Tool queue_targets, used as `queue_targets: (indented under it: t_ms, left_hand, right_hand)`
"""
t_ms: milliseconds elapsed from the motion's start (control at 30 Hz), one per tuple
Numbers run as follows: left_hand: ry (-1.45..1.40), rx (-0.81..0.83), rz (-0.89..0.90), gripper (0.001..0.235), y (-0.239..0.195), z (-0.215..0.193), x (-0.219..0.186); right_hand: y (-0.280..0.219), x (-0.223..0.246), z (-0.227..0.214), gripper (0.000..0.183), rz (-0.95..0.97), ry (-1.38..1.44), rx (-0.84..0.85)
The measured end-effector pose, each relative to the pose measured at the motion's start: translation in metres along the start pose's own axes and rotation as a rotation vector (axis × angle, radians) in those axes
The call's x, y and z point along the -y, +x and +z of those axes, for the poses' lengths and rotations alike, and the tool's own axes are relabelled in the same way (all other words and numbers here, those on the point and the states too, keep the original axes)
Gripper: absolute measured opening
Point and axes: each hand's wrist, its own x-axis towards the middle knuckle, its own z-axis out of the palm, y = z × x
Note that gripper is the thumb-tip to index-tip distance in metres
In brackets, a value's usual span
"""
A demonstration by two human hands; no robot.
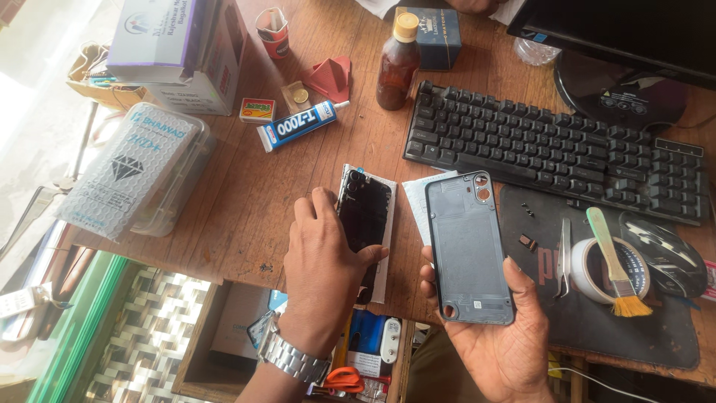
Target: The person uses a small screwdriver to remove screws from a disassembled smartphone, then brushes dust from the interior with a small brush. They handle the phone's back cover and internal components, repositioning parts and continuing to unscrew and clean the device.
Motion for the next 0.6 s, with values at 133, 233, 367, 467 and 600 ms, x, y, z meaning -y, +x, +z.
queue_targets:
  t_ms: [133,233,367,467,600]
  left_hand:
    - [0.051,0.012,0.005,0.079,0.003,-0.002,0.002]
    - [0.076,-0.015,0.037,0.075,0.006,-0.002,0.007]
    - [0.000,0.081,-0.025,0.056,0.015,-0.001,0.012]
    - [-0.127,0.132,-0.041,0.047,0.018,-0.001,0.019]
    - [-0.547,0.205,-0.145,0.038,0.018,0.000,0.026]
  right_hand:
    - [-0.001,-0.001,0.001,0.076,-0.006,-0.014,0.002]
    - [-0.001,-0.002,0.001,0.076,-0.009,-0.028,-0.008]
    - [-0.001,-0.002,0.004,0.075,-0.016,-0.034,-0.015]
    - [-0.002,-0.004,0.004,0.074,-0.027,-0.036,0.013]
    - [-0.002,-0.005,0.003,0.073,-0.033,-0.104,-0.058]
